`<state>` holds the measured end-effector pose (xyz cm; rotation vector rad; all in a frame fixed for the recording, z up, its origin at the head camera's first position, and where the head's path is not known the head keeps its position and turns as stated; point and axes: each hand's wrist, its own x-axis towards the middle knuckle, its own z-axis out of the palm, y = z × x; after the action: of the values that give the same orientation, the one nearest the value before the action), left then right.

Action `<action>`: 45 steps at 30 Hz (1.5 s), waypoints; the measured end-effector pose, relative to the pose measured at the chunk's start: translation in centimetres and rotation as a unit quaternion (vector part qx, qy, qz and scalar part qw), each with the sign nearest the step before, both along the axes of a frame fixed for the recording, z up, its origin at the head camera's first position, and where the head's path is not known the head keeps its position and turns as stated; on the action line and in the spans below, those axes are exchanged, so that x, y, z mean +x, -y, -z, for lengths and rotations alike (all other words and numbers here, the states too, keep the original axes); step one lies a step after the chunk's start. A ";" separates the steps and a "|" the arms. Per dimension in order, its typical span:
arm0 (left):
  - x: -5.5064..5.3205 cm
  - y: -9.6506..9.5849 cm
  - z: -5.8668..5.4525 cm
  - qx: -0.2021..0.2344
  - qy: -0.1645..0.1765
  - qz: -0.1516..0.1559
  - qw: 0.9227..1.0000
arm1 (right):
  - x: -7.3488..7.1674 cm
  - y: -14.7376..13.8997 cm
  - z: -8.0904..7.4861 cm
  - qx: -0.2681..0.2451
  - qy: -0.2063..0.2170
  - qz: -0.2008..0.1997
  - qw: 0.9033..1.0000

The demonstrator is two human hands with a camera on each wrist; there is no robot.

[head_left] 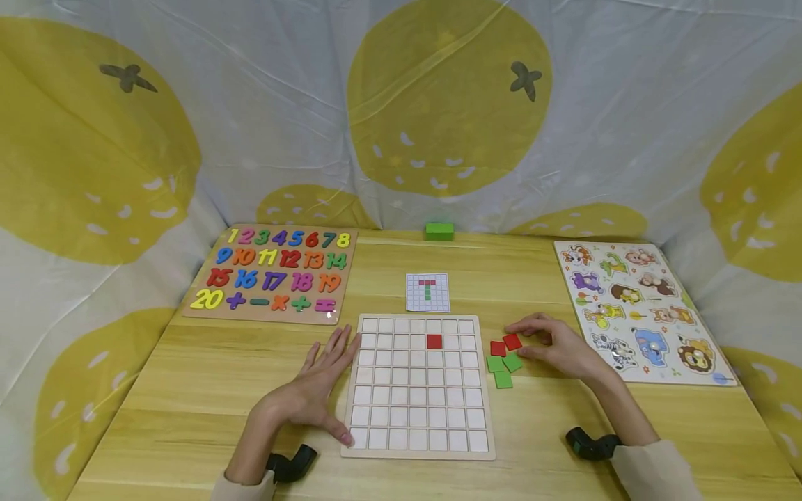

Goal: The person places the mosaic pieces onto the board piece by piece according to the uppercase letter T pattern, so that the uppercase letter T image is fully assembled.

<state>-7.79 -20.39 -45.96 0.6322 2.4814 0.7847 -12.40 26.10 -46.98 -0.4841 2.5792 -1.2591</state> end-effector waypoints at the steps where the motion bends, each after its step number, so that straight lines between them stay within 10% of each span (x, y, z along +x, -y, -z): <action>1: 0.0 0.0 0.0 0.000 0.000 0.000 1.000 | 0.0 0.0 0.1 0.002 -0.002 0.000 1.000; 45: 0.0 0.0 -0.2 0.000 -0.002 0.002 1.000 | -0.7 1.1 -0.4 0.050 -0.016 0.037 0.998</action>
<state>-7.74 -20.40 -45.80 0.6402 2.4827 0.7817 -13.15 25.05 -46.59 -0.3961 2.6943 -1.1453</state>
